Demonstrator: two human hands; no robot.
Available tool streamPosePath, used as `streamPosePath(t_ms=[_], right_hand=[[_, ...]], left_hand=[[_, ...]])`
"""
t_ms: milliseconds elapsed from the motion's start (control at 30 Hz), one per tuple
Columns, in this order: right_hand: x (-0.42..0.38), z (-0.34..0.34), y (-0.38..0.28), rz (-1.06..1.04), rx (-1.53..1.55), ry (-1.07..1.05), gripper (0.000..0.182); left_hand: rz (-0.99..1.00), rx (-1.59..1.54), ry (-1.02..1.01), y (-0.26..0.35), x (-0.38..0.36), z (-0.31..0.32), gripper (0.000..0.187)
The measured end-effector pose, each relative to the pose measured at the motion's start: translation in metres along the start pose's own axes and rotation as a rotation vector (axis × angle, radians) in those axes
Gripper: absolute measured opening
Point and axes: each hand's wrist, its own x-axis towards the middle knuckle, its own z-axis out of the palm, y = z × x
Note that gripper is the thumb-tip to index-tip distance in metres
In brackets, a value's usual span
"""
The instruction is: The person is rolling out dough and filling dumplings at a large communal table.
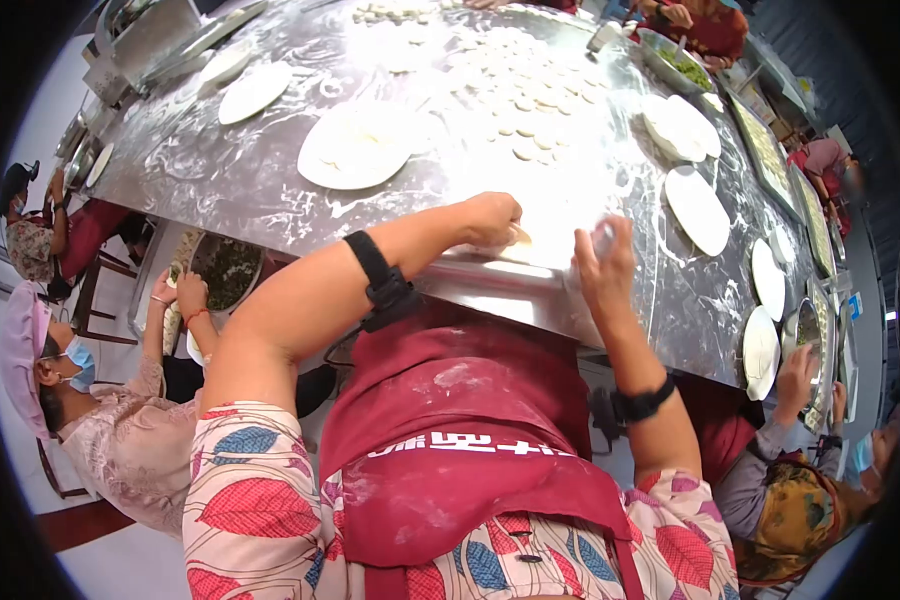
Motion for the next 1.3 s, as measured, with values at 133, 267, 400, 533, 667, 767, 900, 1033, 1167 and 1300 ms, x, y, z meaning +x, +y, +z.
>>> streamPosePath(t_ms=[133,267,400,533,667,767,900,1033,1167,1300], right_hand=[[-0.021,-0.007,-0.010,0.058,0.034,-0.006,0.024],[0.038,0.023,0.009,0.062,-0.039,0.000,0.027],[0.047,0.036,0.027,-0.007,-0.068,0.033,0.026],[-0.008,0.000,0.013,-0.010,-0.072,-0.005,0.025],[-0.043,-0.016,-0.019,0.076,0.125,-0.023,0.022],[-0.044,-0.016,-0.022,0.076,0.144,-0.026,0.022],[-0.038,-0.012,-0.017,0.071,0.151,-0.008,0.022],[-0.040,-0.010,-0.004,0.032,0.137,-0.001,0.024],[-0.037,-0.012,-0.003,-0.001,0.137,0.003,0.027],[-0.034,-0.010,0.000,0.004,0.129,0.017,0.028]], left_hand=[[-0.030,-0.228,0.000,-0.006,-0.019,-0.002,0.016],[-0.036,-0.170,0.086,-0.008,-0.015,-0.002,0.017],[-0.102,-0.266,0.036,-0.018,-0.007,-0.003,0.025],[0.012,-0.170,-0.017,-0.002,-0.026,-0.004,0.027],[0.046,-0.378,0.009,-0.012,-0.046,-0.030,0.025],[0.013,-0.375,0.095,-0.055,-0.055,-0.068,0.025],[-0.223,-0.068,0.215,-0.116,-0.079,-0.138,0.031],[-0.530,0.412,0.293,-0.182,-0.072,-0.180,0.034],[-0.450,0.490,0.423,-0.206,-0.014,-0.170,0.028],[-0.056,0.351,0.505,-0.153,0.054,-0.118,0.024]])
